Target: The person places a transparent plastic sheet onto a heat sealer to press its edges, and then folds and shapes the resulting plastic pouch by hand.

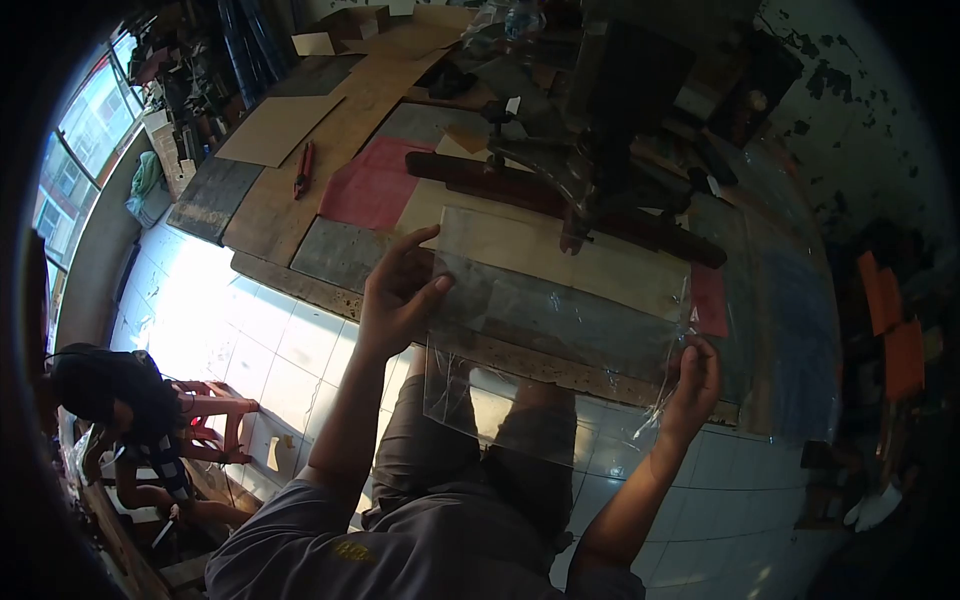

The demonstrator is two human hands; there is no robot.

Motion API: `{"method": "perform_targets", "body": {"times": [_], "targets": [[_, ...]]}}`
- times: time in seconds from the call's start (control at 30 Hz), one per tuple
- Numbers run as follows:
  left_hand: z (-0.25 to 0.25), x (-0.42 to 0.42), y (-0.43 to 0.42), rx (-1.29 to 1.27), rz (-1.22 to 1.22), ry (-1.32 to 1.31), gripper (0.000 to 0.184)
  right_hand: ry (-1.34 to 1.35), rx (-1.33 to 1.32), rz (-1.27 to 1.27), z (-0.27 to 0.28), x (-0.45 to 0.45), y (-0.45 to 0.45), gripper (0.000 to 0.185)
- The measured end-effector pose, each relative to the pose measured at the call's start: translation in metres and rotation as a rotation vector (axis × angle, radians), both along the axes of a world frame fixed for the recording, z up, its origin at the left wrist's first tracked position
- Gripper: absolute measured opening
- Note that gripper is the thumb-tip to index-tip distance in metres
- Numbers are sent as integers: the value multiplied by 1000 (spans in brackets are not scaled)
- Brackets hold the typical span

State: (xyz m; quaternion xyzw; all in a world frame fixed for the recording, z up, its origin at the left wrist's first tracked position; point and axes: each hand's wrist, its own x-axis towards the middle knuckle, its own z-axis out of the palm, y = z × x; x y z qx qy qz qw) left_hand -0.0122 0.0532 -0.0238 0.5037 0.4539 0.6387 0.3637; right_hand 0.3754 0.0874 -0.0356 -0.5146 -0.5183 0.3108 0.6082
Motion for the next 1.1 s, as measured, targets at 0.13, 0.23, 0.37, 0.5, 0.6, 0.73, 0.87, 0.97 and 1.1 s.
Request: {"method": "perform_targets", "body": {"times": [0.13,0.23,0.37,0.5,0.6,0.73,0.87,0.97,1.1], "targets": [[5,0,-3,-11,0,-4,61,-52,28,-9,-3,0,2,26],[9,3,-5,2,13,-59,59,-45,42,14,0,-2,2,25],[-1,0,-2,-71,-29,-58,48,-42,57,0,-3,0,3,23],[-4,-1,-1,-120,-51,2,37,-63,33,1,-3,1,3,30],[-3,5,0,-76,-54,41,35,-89,34,5,-5,2,4,30],[-1,7,0,-96,-40,57,35,-80,37,23,-3,1,2,22],[-3,4,1,-110,4,180,34,-71,43,43,-3,-1,2,22],[-4,4,2,-91,15,204,36,-101,57,68,-2,-1,2,22],[-1,5,-1,-85,30,167,34,-137,78,108,-6,4,6,21]]}}
